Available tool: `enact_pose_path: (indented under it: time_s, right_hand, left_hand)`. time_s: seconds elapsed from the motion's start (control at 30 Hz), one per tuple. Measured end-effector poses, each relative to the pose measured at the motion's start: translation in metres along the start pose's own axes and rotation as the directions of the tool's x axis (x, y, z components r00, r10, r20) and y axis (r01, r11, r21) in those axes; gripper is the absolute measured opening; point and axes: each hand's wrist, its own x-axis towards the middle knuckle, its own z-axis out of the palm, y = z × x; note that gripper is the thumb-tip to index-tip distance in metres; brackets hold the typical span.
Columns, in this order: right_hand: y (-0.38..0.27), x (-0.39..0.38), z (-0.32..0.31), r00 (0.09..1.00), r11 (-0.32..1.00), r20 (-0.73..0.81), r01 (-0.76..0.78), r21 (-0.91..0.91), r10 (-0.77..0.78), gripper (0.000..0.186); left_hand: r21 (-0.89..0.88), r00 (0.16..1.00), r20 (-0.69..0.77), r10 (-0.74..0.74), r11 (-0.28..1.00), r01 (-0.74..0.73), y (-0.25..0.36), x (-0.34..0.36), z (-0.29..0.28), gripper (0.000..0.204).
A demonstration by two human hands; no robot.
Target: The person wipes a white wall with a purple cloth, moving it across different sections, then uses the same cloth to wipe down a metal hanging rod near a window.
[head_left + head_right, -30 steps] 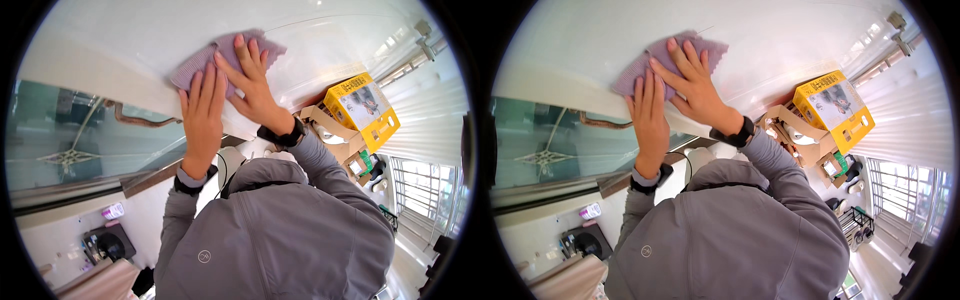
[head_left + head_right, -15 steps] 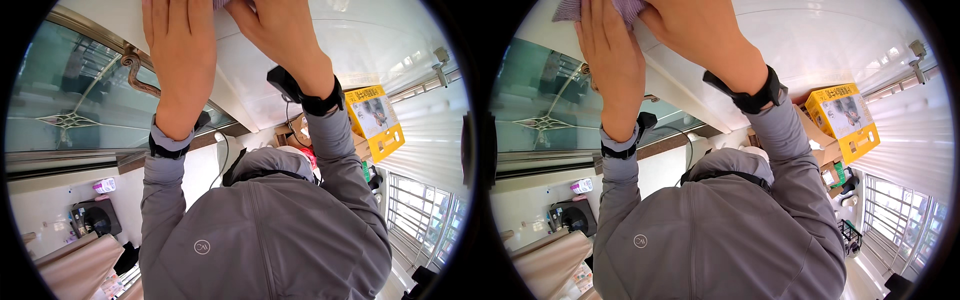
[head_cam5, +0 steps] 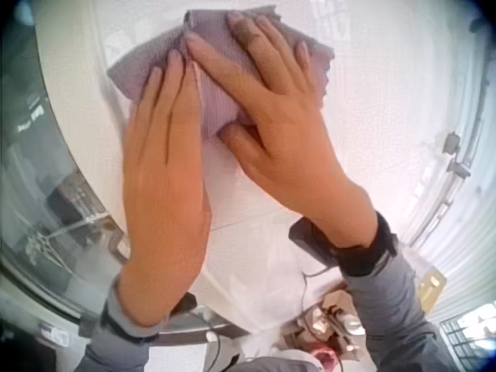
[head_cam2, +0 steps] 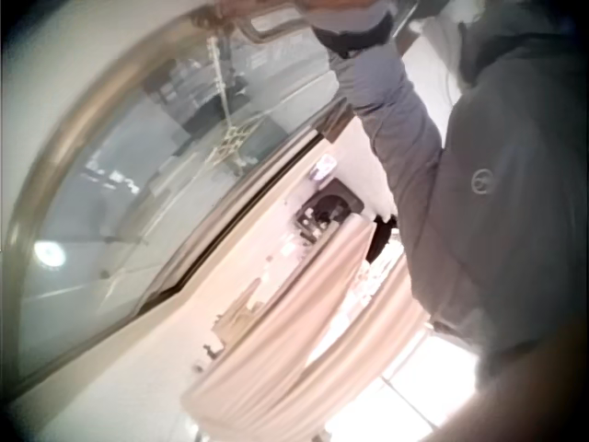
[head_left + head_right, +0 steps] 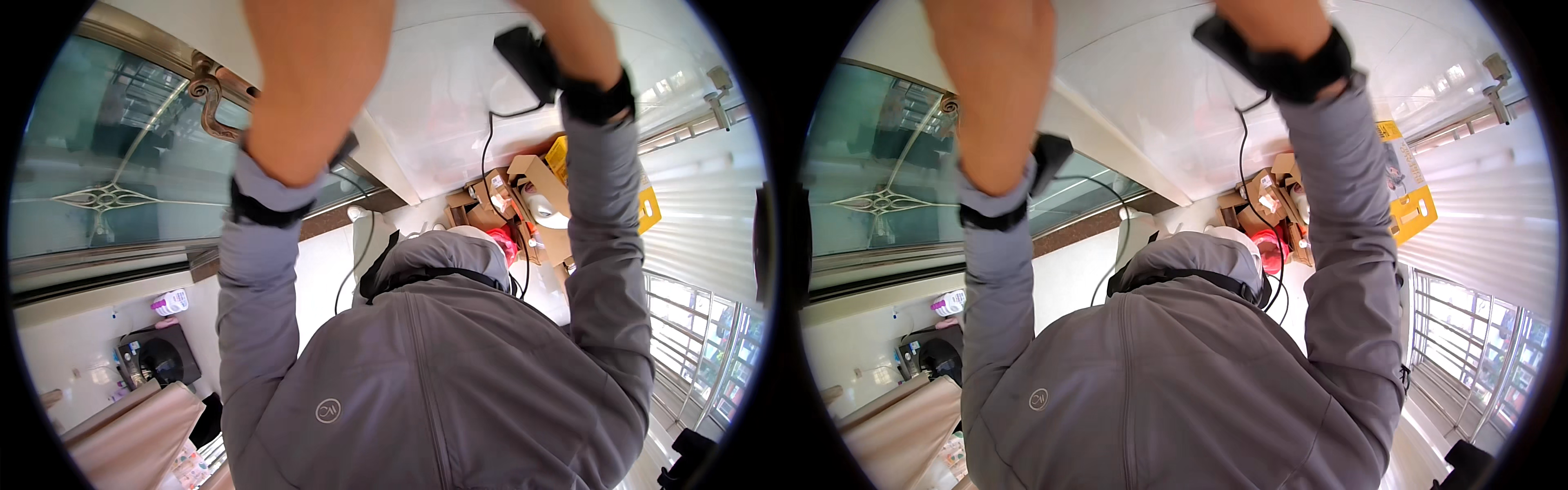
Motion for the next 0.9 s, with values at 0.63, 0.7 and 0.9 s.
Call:
enact_pose_path:
  time_s: [0.63,0.7,0.9]
  right_hand:
    - [0.065,-0.009,-0.056,0.969,0.966,0.039,-0.237,-0.101,0.242,0.053]
    - [0.062,-0.008,-0.062,0.968,0.969,0.101,-0.218,-0.115,0.23,0.054]
    - [0.033,0.073,-0.062,0.97,0.995,0.226,-0.081,-0.067,0.094,0.064]
  left_hand:
    - [-0.258,0.939,0.155,-0.306,0.905,0.338,0.088,0.054,0.027,0.049]
    - [-0.251,0.942,0.204,-0.265,0.916,0.312,0.083,0.051,0.018,0.048]
    - [-0.191,0.967,0.074,-0.246,0.948,0.256,0.019,0.073,-0.027,0.043]
